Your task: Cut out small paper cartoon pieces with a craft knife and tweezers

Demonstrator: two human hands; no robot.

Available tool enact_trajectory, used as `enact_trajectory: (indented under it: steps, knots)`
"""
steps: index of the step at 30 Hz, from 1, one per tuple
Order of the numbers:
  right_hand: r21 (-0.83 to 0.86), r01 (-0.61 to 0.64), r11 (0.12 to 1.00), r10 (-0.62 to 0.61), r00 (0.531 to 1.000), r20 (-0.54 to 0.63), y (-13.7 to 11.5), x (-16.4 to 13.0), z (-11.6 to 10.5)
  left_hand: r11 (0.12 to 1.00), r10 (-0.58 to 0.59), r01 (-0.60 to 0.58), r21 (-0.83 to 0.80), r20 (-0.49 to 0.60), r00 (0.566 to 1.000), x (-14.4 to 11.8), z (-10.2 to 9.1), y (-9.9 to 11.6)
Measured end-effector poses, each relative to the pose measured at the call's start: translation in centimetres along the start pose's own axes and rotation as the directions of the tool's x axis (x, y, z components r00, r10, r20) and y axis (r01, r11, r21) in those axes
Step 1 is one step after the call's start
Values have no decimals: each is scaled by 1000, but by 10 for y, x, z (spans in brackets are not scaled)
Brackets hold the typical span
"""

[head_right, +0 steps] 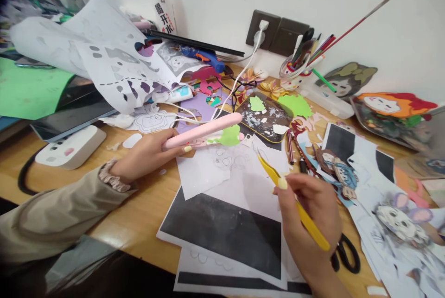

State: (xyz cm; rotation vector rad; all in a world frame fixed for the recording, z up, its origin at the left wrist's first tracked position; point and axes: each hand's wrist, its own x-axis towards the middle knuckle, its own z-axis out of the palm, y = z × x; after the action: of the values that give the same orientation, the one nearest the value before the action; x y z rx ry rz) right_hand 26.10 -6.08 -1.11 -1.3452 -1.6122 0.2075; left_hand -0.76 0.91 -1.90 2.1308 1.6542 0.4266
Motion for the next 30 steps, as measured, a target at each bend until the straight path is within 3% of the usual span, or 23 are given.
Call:
enact_trajectory:
  steps: [2, 4, 9, 11, 15, 21, 24, 30]
  knots:
    - [185, -222, 957, 234, 971, -45, -1, 4, 2, 1000, -6, 6, -11, -8, 1000, -1, -4, 2]
    - [303, -347, 888, 384, 921, -70, -6, 12, 2, 1000, -5, 5, -27, -5, 1000, -2, -8, 4]
    - [457, -481, 749, 553, 832, -31, -16, 29, -4, 998, -22, 19, -52, -40, 999, -4, -11, 5]
    - [494, -508, 706, 573, 819, 23, -16, 32, -5, 999, -27, 24, -41, -76, 997, -5, -10, 3]
    - [518, -542, 661, 574, 811, 116, -17, 31, -7, 996, 74, -82, -29, -214, 974, -8, -7, -2]
    - [509, -502, 699, 499, 853, 157, -19, 27, -12, 944, 317, -325, 55, -419, 851, -12, -4, -9]
    - [519, -491, 700, 469, 864, 184, -18, 27, -14, 932, 351, -356, 70, -418, 838, -13, -3, -11]
    - [470, -533, 704, 500, 841, 205, -21, 26, -14, 927, 362, -369, 66, -411, 837, -14, -1, -12]
